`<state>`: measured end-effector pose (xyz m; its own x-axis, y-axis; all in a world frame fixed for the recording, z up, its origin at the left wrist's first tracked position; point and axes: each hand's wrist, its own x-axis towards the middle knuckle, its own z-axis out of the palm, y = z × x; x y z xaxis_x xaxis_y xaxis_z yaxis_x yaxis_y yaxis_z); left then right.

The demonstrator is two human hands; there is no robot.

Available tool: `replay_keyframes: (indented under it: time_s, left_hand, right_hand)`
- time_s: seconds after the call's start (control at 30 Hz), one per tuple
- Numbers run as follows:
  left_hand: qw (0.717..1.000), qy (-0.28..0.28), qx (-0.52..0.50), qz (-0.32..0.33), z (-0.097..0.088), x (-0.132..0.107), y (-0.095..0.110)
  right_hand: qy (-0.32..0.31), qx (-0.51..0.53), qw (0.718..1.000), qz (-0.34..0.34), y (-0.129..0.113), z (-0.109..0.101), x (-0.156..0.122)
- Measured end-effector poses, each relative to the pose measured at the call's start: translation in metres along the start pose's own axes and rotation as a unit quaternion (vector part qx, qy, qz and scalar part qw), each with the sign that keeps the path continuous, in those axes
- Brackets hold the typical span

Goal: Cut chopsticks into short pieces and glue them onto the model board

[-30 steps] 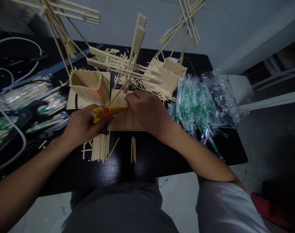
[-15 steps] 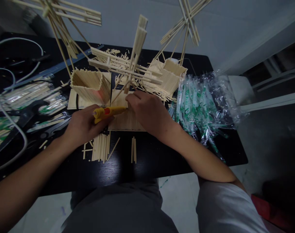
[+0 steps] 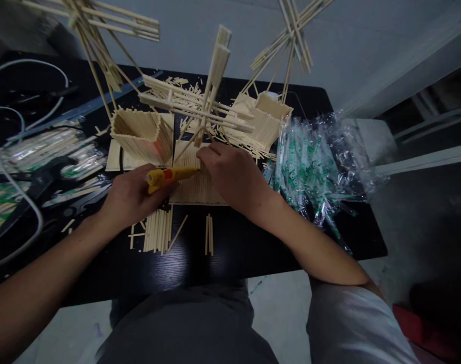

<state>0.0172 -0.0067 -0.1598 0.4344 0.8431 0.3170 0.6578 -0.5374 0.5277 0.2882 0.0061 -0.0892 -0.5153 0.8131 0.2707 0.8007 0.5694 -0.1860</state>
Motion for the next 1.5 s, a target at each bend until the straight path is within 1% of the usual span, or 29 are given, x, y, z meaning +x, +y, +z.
replay_keyframes:
  time_s: [0.2,0.67,0.93,1.03,1.17,1.23,1.5]
  left_hand:
    - [1.0,-0.002,0.002,-0.005,0.0004,-0.0006,-0.0004]
    - [1.0,0.0,0.0,0.0,0.0,-0.0001,-0.0002]
    - [1.0,-0.002,-0.002,-0.012,0.0001,-0.0003,-0.0006]
    - [1.0,0.012,-0.003,-0.021,-0.0012,0.0002,-0.0002]
    - [0.998,0.049,-0.013,-0.044,-0.0035,0.0008,0.0011]
    - [0.997,0.056,-0.017,-0.048,-0.0032,0.0005,0.0015]
    - [0.999,0.034,-0.03,-0.02,0.0002,-0.0008,0.0007]
  right_hand:
    - [-0.005,-0.007,1.0,0.002,-0.0005,-0.0002,0.0008]
    - [0.01,0.006,1.0,-0.004,0.0025,0.0033,-0.0007]
    - [0.006,0.005,1.0,0.001,0.0008,0.0002,-0.0002]
    - [0.012,0.009,1.0,-0.003,0.0009,-0.0023,-0.0001]
    - [0.031,0.015,0.999,-0.013,0.0015,-0.0054,-0.0004]
    - [0.033,0.019,0.999,-0.016,0.002,-0.0057,-0.0006]
    - [0.026,0.02,0.999,-0.021,0.0041,0.0001,-0.0005]
